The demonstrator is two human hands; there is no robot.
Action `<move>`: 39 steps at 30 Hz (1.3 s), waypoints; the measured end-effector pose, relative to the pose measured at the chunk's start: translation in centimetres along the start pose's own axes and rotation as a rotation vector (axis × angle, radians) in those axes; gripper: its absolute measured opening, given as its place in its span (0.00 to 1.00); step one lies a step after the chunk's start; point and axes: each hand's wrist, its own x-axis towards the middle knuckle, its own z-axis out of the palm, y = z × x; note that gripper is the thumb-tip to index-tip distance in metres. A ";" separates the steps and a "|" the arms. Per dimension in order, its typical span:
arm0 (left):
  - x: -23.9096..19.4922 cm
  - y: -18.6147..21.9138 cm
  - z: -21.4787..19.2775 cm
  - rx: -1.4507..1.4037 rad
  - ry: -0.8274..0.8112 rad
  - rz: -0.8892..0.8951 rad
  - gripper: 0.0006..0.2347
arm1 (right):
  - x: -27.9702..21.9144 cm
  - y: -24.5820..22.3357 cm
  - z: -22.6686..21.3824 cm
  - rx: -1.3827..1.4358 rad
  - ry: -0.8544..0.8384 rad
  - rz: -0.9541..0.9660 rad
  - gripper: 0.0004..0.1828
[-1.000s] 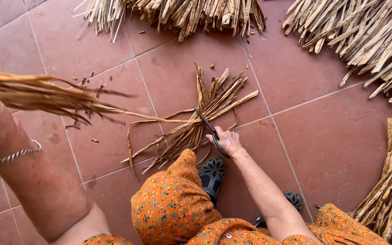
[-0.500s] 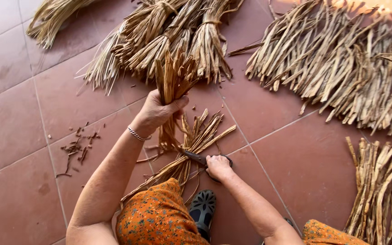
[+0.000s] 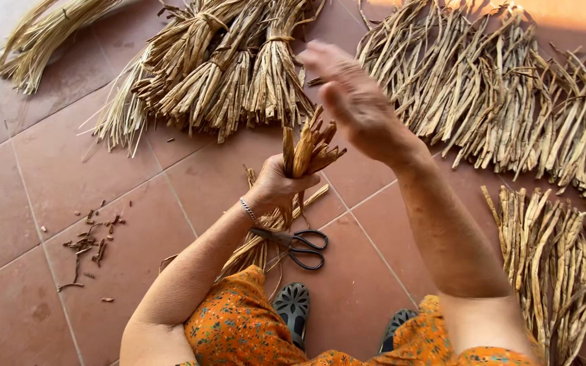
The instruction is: The person sits on a tiled floor and uses shears to cut bundles of dried plant stalks into shorter pieces. The person repeatedly picks up stalks, aligns them, and trims the ends, placing the cut pieces into a growing pile.
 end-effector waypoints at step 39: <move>6.9 13.4 -1.8 -0.505 0.237 0.472 0.06 | -7.7 7.0 1.0 0.584 -0.306 0.489 0.25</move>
